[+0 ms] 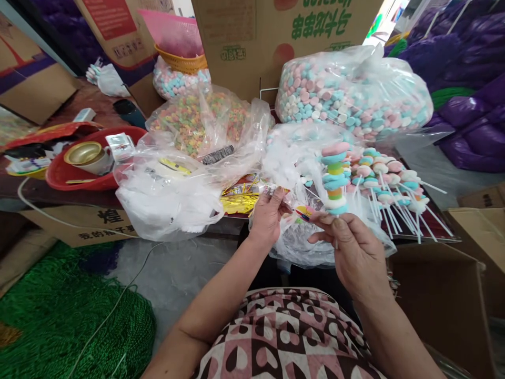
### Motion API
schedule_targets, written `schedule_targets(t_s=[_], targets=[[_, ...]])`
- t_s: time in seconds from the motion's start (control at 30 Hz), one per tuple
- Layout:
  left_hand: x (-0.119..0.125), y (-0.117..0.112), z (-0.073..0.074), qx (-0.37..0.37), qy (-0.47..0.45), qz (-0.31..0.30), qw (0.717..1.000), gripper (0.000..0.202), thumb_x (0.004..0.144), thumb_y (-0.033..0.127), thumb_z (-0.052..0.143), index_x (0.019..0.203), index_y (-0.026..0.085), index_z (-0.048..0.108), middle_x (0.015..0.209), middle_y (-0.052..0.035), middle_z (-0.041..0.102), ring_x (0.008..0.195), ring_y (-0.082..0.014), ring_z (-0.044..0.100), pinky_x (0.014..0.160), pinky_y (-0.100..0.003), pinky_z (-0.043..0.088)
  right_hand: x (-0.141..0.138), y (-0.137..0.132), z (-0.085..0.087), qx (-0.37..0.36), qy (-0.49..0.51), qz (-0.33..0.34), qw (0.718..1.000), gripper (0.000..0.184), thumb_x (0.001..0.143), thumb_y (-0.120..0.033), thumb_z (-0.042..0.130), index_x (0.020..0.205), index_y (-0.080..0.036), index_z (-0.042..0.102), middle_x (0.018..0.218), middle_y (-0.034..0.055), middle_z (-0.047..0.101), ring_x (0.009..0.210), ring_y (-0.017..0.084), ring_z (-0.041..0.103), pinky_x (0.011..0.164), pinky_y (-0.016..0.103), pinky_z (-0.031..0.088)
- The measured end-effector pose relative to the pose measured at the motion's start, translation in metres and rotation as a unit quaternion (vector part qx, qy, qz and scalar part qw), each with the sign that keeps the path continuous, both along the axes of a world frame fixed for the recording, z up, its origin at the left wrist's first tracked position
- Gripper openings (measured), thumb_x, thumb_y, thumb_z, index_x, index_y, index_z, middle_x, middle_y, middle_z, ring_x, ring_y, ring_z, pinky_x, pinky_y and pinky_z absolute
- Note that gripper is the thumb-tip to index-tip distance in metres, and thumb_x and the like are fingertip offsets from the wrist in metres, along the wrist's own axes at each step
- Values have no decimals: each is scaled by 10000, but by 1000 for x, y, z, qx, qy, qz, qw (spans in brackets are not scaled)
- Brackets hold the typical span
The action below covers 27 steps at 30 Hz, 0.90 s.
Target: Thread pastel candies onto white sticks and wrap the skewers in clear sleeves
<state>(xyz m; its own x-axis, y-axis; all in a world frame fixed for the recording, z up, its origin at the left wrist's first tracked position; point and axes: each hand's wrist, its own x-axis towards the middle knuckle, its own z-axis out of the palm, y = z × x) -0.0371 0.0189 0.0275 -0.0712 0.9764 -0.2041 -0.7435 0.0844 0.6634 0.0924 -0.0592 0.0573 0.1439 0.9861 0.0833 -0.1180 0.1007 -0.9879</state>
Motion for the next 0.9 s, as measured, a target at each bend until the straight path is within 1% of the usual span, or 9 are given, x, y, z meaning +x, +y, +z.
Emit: schedule_targets(t_s=[0.1, 0.2, 0.27, 0.4, 0.6, 0.67, 0.8, 0.83, 0.9], targets=[[6, -4, 4, 12, 23, 15, 1000, 373, 622, 411, 865, 794, 175, 633, 687, 39, 640, 586, -80, 579, 594, -216, 462, 0, 3, -9, -12, -33, 27, 999, 236, 928, -475, 606, 911, -243, 649, 1011, 33, 701, 767, 177, 689, 691, 324, 566], [10, -8, 3, 30, 31, 12, 999, 402, 602, 435, 873, 816, 188, 639, 727, 36, 666, 600, -80, 572, 593, -213, 455, 1, 6, -11, -19, -81, 65, 994, 276, 919, -511, 599, 921, -242, 659, 987, 20, 696, 590, 129, 616, 653, 310, 533], [11, -10, 0, 39, 41, 3, 998, 404, 597, 454, 873, 782, 190, 629, 697, 42, 654, 575, -73, 548, 569, -206, 437, 3, 7, -10, -9, -123, 78, 989, 299, 920, -527, 588, 901, -243, 676, 908, 12, 689, 601, 139, 599, 662, 309, 513], [11, -9, -7, 50, 44, 12, 998, 384, 595, 447, 871, 734, 186, 626, 649, 48, 626, 544, -66, 530, 561, -207, 433, 4, 9, -12, 22, -178, 85, 980, 301, 920, -514, 594, 845, -248, 712, 840, 13, 686, 832, 206, 626, 828, 348, 500], [9, -10, -1, 3, 41, -13, 999, 406, 606, 464, 865, 784, 180, 635, 637, 44, 627, 490, -79, 553, 494, -218, 416, 3, 14, -20, 21, -87, 63, 994, 278, 903, -508, 625, 840, -250, 706, 966, 18, 726, 1093, 258, 633, 968, 405, 483], [6, -8, 0, 2, 26, -11, 1000, 412, 599, 443, 875, 804, 177, 636, 656, 44, 638, 497, -79, 564, 488, -216, 420, 4, 13, -17, 18, -66, 58, 996, 249, 893, -489, 651, 845, -250, 703, 975, 18, 738, 1095, 255, 645, 980, 409, 485], [-7, 0, 1, -17, -21, 21, 999, 359, 632, 357, 877, 809, 166, 630, 662, 50, 640, 515, -66, 567, 503, -202, 428, 17, -2, -1, -9, -13, 32, 999, 192, 906, -427, 660, 864, -246, 705, 1036, 29, 763, 1124, 253, 662, 1044, 435, 462], [-11, 2, 2, -23, -33, 25, 999, 333, 652, 338, 869, 796, 162, 625, 640, 53, 627, 515, -65, 567, 507, -199, 429, 22, -8, 3, -21, 5, 26, 999, 195, 906, -422, 662, 855, -238, 706, 1034, 37, 769, 1102, 257, 680, 1034, 440, 477], [-17, 5, 4, -32, -61, 24, 997, 287, 694, 304, 848, 780, 152, 620, 614, 55, 612, 520, -64, 572, 508, -194, 429, 34, -22, 8, -47, 39, 24, 998, 190, 877, -413, 696, 833, -229, 710, 945, 41, 780, 945, 254, 733, 918, 422, 558]])
